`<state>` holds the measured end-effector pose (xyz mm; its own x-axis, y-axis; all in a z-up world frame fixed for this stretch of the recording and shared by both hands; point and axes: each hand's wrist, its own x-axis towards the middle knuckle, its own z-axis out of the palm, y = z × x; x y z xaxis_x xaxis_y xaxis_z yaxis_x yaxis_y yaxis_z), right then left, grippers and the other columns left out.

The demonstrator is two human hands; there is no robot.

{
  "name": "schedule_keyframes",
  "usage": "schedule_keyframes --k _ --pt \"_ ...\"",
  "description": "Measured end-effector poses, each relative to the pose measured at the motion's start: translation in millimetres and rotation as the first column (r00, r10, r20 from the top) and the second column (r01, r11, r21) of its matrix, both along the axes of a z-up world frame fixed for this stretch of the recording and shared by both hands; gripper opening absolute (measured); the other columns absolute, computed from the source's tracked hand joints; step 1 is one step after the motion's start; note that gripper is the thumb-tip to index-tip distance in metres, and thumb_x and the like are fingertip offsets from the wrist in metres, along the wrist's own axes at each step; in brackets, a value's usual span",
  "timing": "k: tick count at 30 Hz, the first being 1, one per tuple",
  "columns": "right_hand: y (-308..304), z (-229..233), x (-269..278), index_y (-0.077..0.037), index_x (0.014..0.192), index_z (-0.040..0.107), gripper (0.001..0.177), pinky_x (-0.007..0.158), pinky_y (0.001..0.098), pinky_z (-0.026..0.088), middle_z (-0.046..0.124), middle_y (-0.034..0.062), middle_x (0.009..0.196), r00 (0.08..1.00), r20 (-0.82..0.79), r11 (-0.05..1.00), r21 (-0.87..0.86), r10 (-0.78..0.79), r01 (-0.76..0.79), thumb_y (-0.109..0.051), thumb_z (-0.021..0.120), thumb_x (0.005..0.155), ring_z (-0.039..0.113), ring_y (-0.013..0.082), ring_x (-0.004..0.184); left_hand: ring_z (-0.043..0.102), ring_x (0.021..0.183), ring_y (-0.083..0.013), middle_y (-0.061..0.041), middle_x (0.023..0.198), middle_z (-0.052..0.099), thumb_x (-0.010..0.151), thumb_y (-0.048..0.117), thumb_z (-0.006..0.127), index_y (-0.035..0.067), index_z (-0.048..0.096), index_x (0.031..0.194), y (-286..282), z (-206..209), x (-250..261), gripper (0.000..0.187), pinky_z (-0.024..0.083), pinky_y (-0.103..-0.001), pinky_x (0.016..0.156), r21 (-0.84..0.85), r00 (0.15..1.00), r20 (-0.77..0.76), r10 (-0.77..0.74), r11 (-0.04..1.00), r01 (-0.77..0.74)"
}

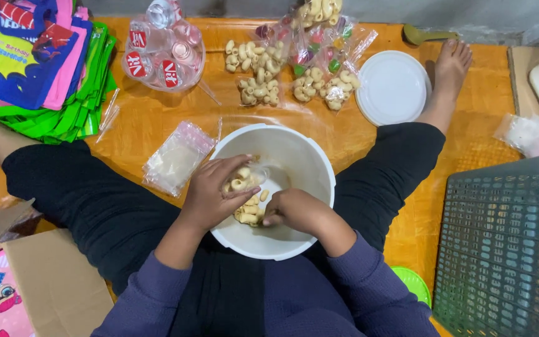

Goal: The person fills small plastic bags with snacks from a white bucket by hand and using a large spoon.

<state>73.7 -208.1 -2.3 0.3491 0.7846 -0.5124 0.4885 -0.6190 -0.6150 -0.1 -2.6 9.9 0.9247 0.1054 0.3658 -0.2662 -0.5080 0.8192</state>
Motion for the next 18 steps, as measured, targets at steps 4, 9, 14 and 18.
schedule_keyframes --k 4,9,14,18 --pt "-1 7 9 -0.008 0.103 0.078 0.025 0.074 0.0395 0.06 0.075 0.0142 0.09 0.981 0.139 0.987 0.103 -0.134 0.121 -0.031 0.068 0.098 0.074 0.0329 0.083 0.073 0.097 -0.0379 -0.013 0.102 0.076 0.073 0.019 0.091 0.009 0.069 0.128 1 -3 1 0.06 0.055 -0.049 0.089 -0.009 0.999 0.002 0.033 0.999 -0.033" --pt "-1 -13 9 -0.011 0.105 0.077 0.023 0.073 0.0395 0.06 0.074 0.0126 0.093 0.967 0.228 0.992 0.075 -0.116 0.101 -0.029 0.065 0.098 0.074 0.0321 0.084 0.073 0.095 -0.0373 -0.012 0.1 0.075 0.073 0.018 0.09 0.01 0.07 0.127 1 -2 3 0.058 0.055 -0.047 0.088 -0.026 1.0 0.008 0.03 0.999 -0.03" --pt "1 -14 11 -0.011 0.106 0.079 0.025 0.076 0.0365 0.059 0.075 0.0125 0.092 0.998 0.049 0.997 -0.066 -0.038 0.041 -0.031 0.07 0.095 0.074 0.0299 0.085 0.073 0.093 -0.0375 -0.013 0.098 0.075 0.076 0.017 0.089 0.008 0.071 0.124 1 1 4 0.052 0.055 -0.046 0.085 -0.026 1.0 0.023 0.021 0.999 -0.021" --pt "4 -2 12 -0.008 0.107 0.079 0.032 0.078 0.038 0.059 0.076 0.0142 0.094 0.997 -0.069 0.995 -0.093 -0.036 0.029 -0.036 0.071 0.093 0.073 0.0299 0.087 0.073 0.091 -0.038 -0.013 0.097 0.075 0.075 0.014 0.089 0.008 0.071 0.122 1 5 5 0.051 0.055 -0.047 0.085 -0.021 1.0 0.017 0.013 1.0 -0.012"
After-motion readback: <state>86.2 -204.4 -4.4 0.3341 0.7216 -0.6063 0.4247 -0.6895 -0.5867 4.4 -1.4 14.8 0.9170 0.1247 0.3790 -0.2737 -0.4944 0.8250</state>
